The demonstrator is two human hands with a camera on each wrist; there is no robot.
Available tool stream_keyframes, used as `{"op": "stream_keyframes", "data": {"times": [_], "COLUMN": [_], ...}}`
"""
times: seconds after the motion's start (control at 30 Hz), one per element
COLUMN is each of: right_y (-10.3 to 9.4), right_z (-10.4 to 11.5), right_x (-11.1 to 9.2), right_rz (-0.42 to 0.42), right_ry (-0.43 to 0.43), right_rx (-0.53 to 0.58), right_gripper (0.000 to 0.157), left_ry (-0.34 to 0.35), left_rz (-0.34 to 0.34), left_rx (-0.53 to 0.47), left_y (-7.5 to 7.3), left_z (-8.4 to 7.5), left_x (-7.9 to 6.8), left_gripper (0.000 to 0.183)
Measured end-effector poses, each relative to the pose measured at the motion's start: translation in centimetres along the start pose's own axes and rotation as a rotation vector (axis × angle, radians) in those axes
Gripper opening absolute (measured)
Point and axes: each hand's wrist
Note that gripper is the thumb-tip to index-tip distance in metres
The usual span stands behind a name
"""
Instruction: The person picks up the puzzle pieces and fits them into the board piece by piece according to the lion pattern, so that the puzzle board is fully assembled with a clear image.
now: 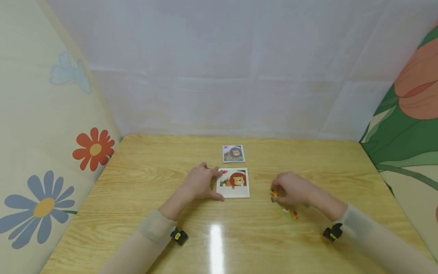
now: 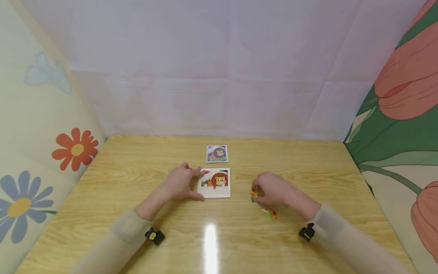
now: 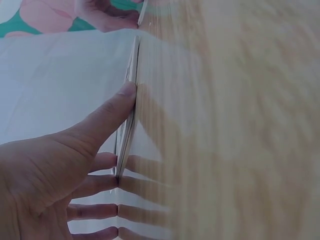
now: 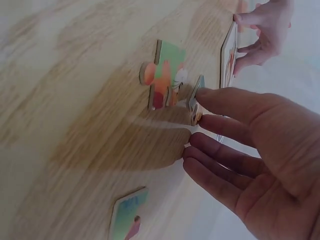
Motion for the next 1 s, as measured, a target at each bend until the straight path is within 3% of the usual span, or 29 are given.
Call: {"op": "stream_keyframes", "data": {"times": [0.37, 0.47, 0.7, 1.0], "right_y": [-0.2, -0.2, 0.3, -0.4], "right_z": [0.8, 0.7, 0.0, -0.2], "right_x": [-0.4, -0.4, 0.1, 1.8], "right_rz": [0.000, -0.008, -0.018, -0.078], "right_ry": [0.004, -0.002, -0.101, -0.059], "right_rx": [-0.086, -0.074, -0.032, 0.014], "right_gripper": [0.031, 0.031, 0.029, 0.033], "left_ry": [0.003, -0.001, -0.006, 0.003], "left_rz": [-0.003, -0.008, 0.006, 0.003], "left_rx": [-0.005, -0.006, 0.003, 0.010], "left_y": [-0.5, -0.6, -0.5, 0.1], "left_z": [-0.1, -0.1, -0.1, 0.1], "left_x": [0.2, 0.2, 0.0, 0.2], "left_gripper": [0.100, 0.099, 0.100, 0.098]}}
Point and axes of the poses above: each hand's wrist, its own x-axis towards the middle knuckle, its own y-axis out of the palm, z = x × y, and after that the axes turned 8 degrees about z, right-handed
